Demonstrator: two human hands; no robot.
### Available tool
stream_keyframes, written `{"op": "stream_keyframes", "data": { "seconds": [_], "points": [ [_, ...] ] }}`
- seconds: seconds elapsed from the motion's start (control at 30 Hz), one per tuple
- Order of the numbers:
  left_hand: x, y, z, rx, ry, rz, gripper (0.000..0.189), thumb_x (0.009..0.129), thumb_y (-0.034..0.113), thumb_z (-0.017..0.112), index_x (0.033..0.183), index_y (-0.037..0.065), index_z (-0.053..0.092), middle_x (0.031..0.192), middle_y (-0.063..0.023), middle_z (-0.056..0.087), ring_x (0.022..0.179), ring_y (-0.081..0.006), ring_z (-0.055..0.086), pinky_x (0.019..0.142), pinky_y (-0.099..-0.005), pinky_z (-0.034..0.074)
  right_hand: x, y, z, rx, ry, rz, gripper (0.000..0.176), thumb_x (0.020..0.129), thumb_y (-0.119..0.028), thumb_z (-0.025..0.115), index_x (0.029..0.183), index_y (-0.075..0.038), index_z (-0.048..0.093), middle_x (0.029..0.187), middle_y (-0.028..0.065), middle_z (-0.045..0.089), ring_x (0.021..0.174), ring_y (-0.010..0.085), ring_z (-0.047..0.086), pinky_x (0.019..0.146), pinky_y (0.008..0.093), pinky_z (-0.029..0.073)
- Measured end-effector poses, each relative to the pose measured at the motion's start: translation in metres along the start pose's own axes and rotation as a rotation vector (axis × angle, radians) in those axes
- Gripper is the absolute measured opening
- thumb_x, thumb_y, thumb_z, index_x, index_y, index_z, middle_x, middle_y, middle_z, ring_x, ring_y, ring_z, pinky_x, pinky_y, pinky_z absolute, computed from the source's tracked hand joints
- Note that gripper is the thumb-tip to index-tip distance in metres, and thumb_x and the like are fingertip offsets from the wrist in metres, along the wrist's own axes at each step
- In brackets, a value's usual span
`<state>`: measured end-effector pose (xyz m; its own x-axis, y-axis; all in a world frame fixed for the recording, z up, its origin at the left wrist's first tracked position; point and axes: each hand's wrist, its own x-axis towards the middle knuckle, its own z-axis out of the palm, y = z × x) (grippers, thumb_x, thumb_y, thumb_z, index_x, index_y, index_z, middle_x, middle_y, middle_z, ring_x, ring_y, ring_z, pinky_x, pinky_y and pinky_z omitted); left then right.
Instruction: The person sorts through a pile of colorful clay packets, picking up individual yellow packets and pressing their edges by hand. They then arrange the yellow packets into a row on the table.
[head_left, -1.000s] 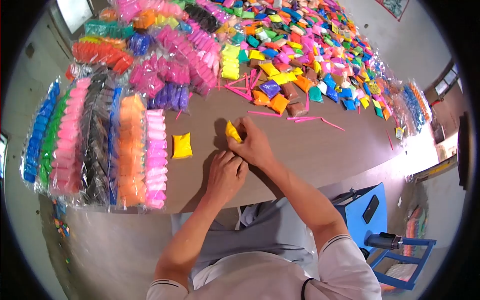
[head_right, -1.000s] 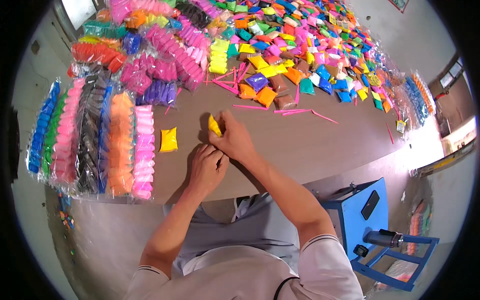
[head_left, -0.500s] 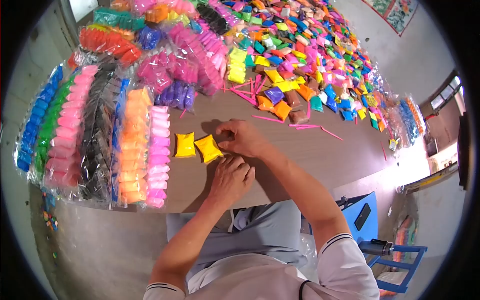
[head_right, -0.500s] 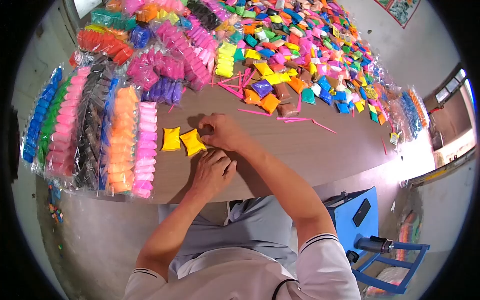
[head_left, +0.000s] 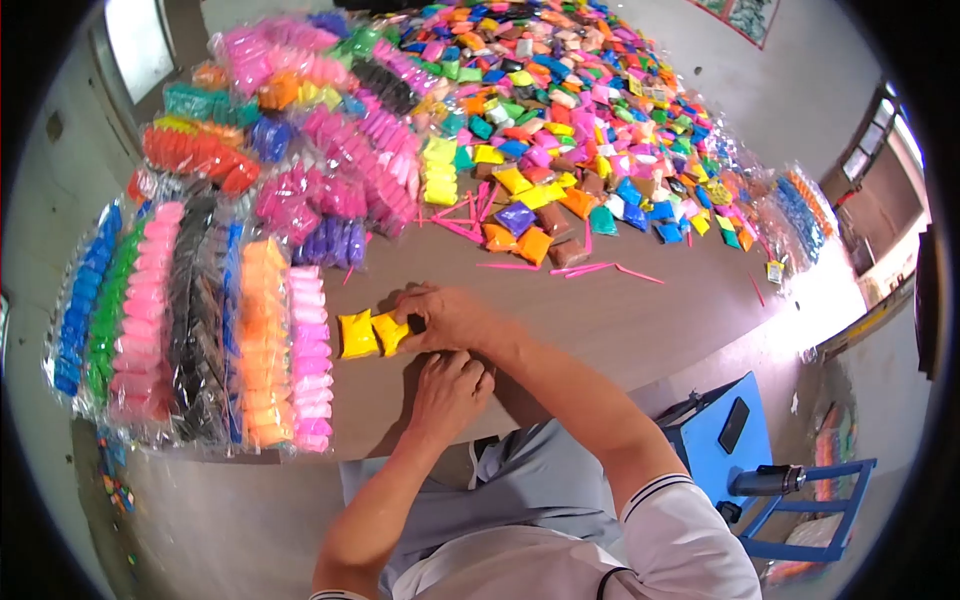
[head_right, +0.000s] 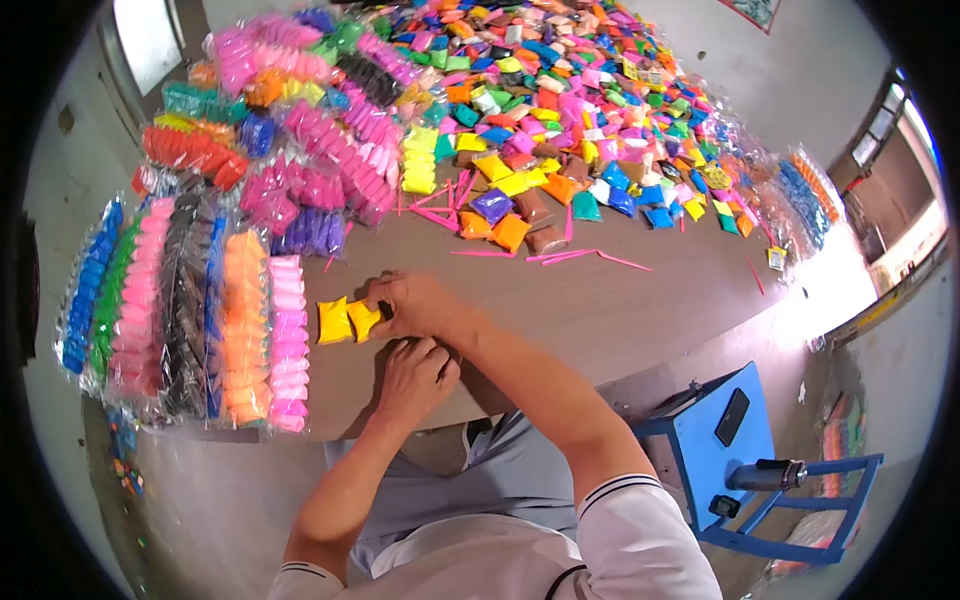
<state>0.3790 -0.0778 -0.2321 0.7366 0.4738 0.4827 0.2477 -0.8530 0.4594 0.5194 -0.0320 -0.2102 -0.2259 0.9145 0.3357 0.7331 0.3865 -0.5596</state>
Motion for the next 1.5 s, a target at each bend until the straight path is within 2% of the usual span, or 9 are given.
{"op": "stream_keyframes", "data": {
  "seconds": [0.2, 0.57, 0.67, 0.8, 0.93, 1.0, 1.17, 1.37, 1.5],
  "points": [
    [-0.002, -0.005, 0.008, 0.058, 0.042, 0.054, 0.010, 0.074, 0.012, 0.068, 0.077, 0.003, 0.063, 0.083, -0.0133, 0.059, 0.084, -0.0354, 0.060, 0.077, -0.0481, 0.048, 0.000, 0.004, 0.017, 0.002, 0.160, -0.049, 0.037, 0.066, -0.029, 0.084, 0.083, -0.006, 0.060, 0.088, 0.0107, 0.062, 0.088, 0.0339, 0.061, 0.075, 0.0416, 0.052],
    [-0.001, -0.002, 0.004, 0.155, 0.004, 0.077, 0.015, 0.075, 0.013, 0.070, 0.080, -0.001, 0.066, 0.083, -0.0176, 0.061, 0.085, -0.0369, 0.062, 0.082, -0.0471, 0.048, 0.011, -0.002, 0.033, -0.004, 0.190, 0.043, 0.036, 0.063, -0.035, 0.082, 0.076, -0.009, 0.061, 0.086, 0.0098, 0.063, 0.080, 0.0337, 0.062, 0.071, 0.0425, 0.051],
    [0.001, 0.002, 0.003, 0.154, 0.003, 0.058, 0.015, 0.077, 0.014, 0.069, 0.075, 0.000, 0.064, 0.081, -0.0171, 0.061, 0.082, -0.0365, 0.061, 0.078, -0.0471, 0.048, -0.001, 0.021, 0.030, 0.240, 0.237, 0.058, 0.031, 0.069, -0.033, 0.078, 0.079, -0.008, 0.063, 0.085, 0.0133, 0.062, 0.080, 0.0354, 0.063, 0.071, 0.0435, 0.051],
    [0.003, 0.007, 0.002, 0.164, 0.001, 0.005, 0.023, 0.081, 0.016, 0.068, 0.066, 0.002, 0.058, 0.077, -0.0138, 0.059, 0.076, -0.0354, 0.058, 0.071, -0.0475, 0.045, -0.062, 0.047, -0.007, 0.043, 0.472, 0.132, 0.018, 0.082, -0.018, 0.067, 0.090, -0.002, 0.066, 0.088, 0.0177, 0.062, 0.084, 0.0381, 0.062, 0.075, 0.0463, 0.050],
    [0.008, 0.006, 0.008, 0.156, -0.004, -0.056, 0.027, 0.083, 0.018, 0.067, 0.063, 0.003, 0.056, 0.074, -0.0123, 0.058, 0.072, -0.0354, 0.057, 0.068, -0.0478, 0.044, -0.118, 0.053, -0.045, 0.027, 0.533, 0.179, 0.016, 0.086, -0.016, 0.064, 0.092, -0.001, 0.065, 0.091, 0.0188, 0.063, 0.088, 0.0381, 0.061, 0.077, 0.0467, 0.050],
    [0.012, 0.008, 0.013, 0.137, 0.002, -0.139, 0.029, 0.083, 0.019, 0.066, 0.061, 0.003, 0.056, 0.071, -0.0120, 0.058, 0.070, -0.0356, 0.056, 0.065, -0.0479, 0.043, -0.126, 0.057, -0.054, 0.020, 0.551, 0.212, 0.016, 0.087, -0.016, 0.064, 0.092, -0.001, 0.065, 0.091, 0.0191, 0.063, 0.090, 0.0380, 0.061, 0.077, 0.0468, 0.049],
    [0.031, 0.019, 0.024, 0.147, -0.026, -0.185, 0.031, 0.085, 0.019, 0.065, 0.060, 0.002, 0.055, 0.068, -0.0128, 0.057, 0.067, -0.0362, 0.055, 0.064, -0.0480, 0.041, -0.092, 0.081, -0.106, -0.209, 0.893, 0.389, 0.009, 0.085, -0.009, 0.063, 0.088, -0.001, 0.061, 0.079, 0.0229, 0.061, 0.076, 0.0425, 0.061, 0.066, 0.0497, 0.048],
    [0.028, 0.022, 0.022, 0.115, 0.048, -0.122, 0.030, 0.087, 0.019, 0.063, 0.063, 0.002, 0.056, 0.069, -0.0131, 0.057, 0.068, -0.0358, 0.055, 0.066, -0.0466, 0.041, -0.007, 0.162, -0.138, -0.274, 0.799, 0.391, 0.018, 0.083, -0.013, 0.067, 0.096, -0.001, 0.064, 0.086, 0.0207, 0.067, 0.082, 0.0406, 0.065, 0.071, 0.0497, 0.051],
    [0.028, 0.023, 0.018, 0.012, 0.035, -0.203, 0.032, 0.089, 0.020, 0.062, 0.064, 0.001, 0.054, 0.069, -0.0142, 0.056, 0.068, -0.0365, 0.054, 0.066, -0.0468, 0.041, 0.030, 0.177, -0.139, -0.369, 0.573, 0.618, 0.028, 0.078, -0.019, 0.070, 0.099, -0.002, 0.065, 0.092, 0.0210, 0.069, 0.088, 0.0378, 0.067, 0.074, 0.0478, 0.053]
  ]
}}
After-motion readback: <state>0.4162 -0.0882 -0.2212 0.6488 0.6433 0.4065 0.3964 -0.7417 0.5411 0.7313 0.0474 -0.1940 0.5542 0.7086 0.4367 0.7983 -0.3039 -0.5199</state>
